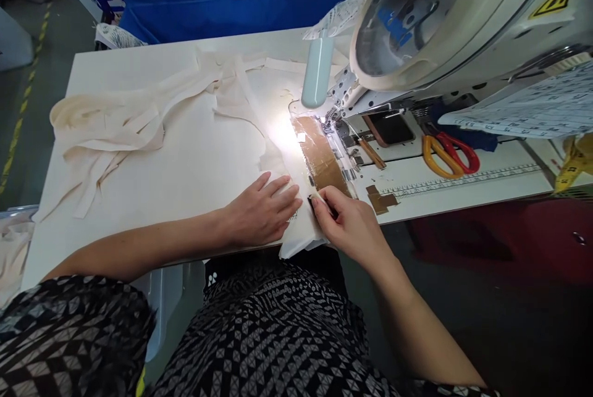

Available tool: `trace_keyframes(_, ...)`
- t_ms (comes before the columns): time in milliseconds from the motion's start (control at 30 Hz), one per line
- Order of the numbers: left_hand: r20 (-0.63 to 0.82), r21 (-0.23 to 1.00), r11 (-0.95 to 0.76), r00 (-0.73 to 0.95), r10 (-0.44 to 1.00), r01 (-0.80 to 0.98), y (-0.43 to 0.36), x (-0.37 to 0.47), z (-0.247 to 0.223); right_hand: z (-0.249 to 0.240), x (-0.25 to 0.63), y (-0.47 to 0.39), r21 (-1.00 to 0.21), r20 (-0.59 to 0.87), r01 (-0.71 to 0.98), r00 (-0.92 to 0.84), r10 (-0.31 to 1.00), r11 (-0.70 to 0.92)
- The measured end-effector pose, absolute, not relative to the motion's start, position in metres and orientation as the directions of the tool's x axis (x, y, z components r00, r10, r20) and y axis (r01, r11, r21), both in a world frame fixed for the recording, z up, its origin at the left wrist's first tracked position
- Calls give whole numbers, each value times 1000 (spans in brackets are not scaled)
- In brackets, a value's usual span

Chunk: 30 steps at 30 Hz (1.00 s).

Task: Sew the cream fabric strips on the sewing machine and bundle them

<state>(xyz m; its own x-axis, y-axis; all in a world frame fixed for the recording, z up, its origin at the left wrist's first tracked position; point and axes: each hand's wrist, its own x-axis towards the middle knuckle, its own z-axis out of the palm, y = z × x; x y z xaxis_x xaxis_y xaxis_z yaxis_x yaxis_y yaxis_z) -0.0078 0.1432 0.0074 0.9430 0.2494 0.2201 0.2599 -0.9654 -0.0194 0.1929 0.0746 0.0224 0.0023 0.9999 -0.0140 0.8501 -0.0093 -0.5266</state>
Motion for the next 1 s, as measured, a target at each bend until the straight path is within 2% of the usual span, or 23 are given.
trace_keyframes(300, 203, -56, -958, 943, 265, 281, 139, -7, 7, 17, 190, 79, -448, 39, 892, -49, 998, 61)
trace_keyframes(500, 208, -59, -958, 942, 265, 282, 139, -7, 7, 25, 196, 77, -365, -33, 922, -148, 988, 126)
trace_keyframes(767, 203, -15, -962, 943, 264, 273, 139, -7, 5, 35, 212, 53, -431, -163, 900, -156, 974, 72)
trace_keyframes(1000, 219, -21, -980, 957, 189, 198, 134, -6, 2, 29, 208, 47, -471, -74, 882, -8, 997, -28)
